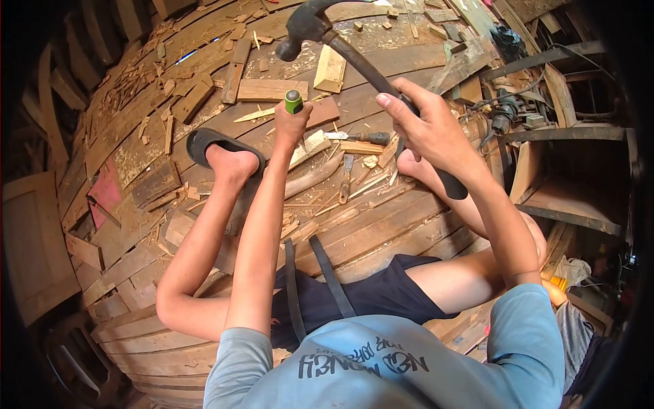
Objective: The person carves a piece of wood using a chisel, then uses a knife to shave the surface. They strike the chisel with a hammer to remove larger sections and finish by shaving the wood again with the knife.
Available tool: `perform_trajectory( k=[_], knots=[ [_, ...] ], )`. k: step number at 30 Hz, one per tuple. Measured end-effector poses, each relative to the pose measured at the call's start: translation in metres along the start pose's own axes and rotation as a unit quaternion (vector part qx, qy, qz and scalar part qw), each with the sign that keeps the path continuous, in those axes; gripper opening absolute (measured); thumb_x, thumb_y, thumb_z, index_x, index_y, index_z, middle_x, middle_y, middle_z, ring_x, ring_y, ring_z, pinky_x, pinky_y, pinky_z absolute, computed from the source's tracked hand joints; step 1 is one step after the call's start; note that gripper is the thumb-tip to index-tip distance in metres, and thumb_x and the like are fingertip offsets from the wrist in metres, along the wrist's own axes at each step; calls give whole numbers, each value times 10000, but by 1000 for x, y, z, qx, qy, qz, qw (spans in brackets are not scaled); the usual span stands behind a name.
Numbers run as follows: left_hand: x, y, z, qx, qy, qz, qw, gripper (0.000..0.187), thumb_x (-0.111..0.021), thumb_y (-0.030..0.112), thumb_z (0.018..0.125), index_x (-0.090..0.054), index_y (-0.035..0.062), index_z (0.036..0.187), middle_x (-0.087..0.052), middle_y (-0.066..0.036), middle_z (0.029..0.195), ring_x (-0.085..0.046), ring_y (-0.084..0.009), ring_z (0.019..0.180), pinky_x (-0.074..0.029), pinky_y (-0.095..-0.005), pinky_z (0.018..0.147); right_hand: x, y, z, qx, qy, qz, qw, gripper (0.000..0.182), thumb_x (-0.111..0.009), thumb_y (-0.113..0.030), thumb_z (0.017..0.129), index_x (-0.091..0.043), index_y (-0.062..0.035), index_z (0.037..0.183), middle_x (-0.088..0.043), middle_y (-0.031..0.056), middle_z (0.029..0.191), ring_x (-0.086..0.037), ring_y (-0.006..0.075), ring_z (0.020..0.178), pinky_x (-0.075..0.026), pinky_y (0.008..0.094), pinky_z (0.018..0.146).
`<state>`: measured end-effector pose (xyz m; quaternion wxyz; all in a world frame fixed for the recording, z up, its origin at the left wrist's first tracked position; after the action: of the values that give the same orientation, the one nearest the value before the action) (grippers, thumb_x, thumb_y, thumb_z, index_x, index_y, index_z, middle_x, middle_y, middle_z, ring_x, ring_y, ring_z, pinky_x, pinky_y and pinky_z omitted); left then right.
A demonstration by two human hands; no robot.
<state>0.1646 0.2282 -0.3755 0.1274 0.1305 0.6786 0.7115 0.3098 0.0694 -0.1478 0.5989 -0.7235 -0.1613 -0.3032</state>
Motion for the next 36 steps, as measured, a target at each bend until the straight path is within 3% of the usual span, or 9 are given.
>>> perform_trajectory(
  k=[9, 11, 14, 17, 21, 24, 27, 31, 36],
  knots=[
    [-5, -2, 6, -8, 3, 29, 1000, 256, -705, 108, 752, -501, 11, 633, -479, -27, 541, -426, -107, 530, -384, -313, 500, 13, -28, 14, 38, 84, 58, 994, 368, -552, -385, 997, -594, -20, 970, -454, 84, 508, -420, 167, 458, -342, 361, 456],
    [-6, 6, 3, -15, 3, 37, 999, 249, -717, 107, 746, -509, 9, 648, -483, -28, 545, -430, -110, 530, -388, -317, 505, 1, -22, 18, 33, 80, 50, 995, 356, -533, -374, 1006, -586, -24, 972, -490, 83, 511, -453, 196, 445, -352, 367, 449],
    [-6, -6, 6, 2, 1, 36, 999, 245, -732, 119, 732, -522, 12, 666, -504, -31, 556, -451, -114, 537, -400, -317, 514, -39, 11, 19, 15, -49, -165, 985, 350, -509, -368, 1010, -605, -32, 1016, -587, 128, 581, -535, 306, 474, -409, 417, 487],
    [-3, -14, 8, 29, 4, -29, 999, 236, -715, 134, 740, -534, 12, 652, -523, -32, 546, -484, -117, 516, -403, -321, 500, -30, 11, 24, -14, -47, -143, 988, 373, -517, -397, 1002, -613, -39, 1041, -590, 133, 593, -544, 303, 496, -415, 421, 503],
    [4, -17, -1, 21, 14, -19, 1000, 229, -668, 133, 768, -538, 15, 622, -532, -32, 507, -506, -117, 476, -395, -308, 458, -3, -11, 27, 4, 29, -22, 999, 422, -518, -445, 998, -622, -36, 977, -506, 54, 570, -476, 140, 505, -366, 336, 477],
    [7, -21, 1, 28, 9, -47, 998, 217, -663, 123, 766, -543, 21, 616, -548, -33, 519, -520, -115, 468, -403, -285, 452, 7, -28, 24, 44, 52, 64, 996, 426, -516, -451, 1002, -610, -36, 992, -479, 15, 565, -434, 106, 499, -337, 314, 457],
    [7, -18, -1, 29, 8, -75, 997, 218, -667, 121, 765, -543, 25, 613, -551, -28, 525, -522, -113, 472, -406, -282, 453, -7, -23, 20, 39, 32, 48, 998, 400, -502, -431, 1015, -600, -43, 1015, -499, 10, 564, -446, 104, 492, -346, 305, 455],
    [4, -15, -1, 2, 5, -24, 1000, 218, -665, 119, 765, -542, 27, 610, -548, -24, 526, -525, -107, 477, -408, -277, 453, -51, 9, 20, 61, -67, -168, 982, 341, -502, -380, 1013, -593, -52, 1028, -546, 89, 576, -489, 184, 489, -360, 312, 459],
    [5, -32, -23, 39, 0, -97, 994, 218, -648, 103, 767, -535, 24, 598, -534, -23, 502, -517, -103, 457, -397, -279, 437, -39, 27, 18, -65, -63, -14, 996, 337, -522, -372, 1006, -588, -41, 1013, -510, 32, 573, -479, 127, 501, -352, 298, 456]
  ],
)
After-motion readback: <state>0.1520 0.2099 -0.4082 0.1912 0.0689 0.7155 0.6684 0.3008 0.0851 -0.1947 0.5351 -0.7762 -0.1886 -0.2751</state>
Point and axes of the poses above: each hand's wrist, its own z-axis towards the middle knuckle, its own x-axis out of the back of the hand, y = z × x, the point moved 9 cm from there along z, towards the middle knuckle
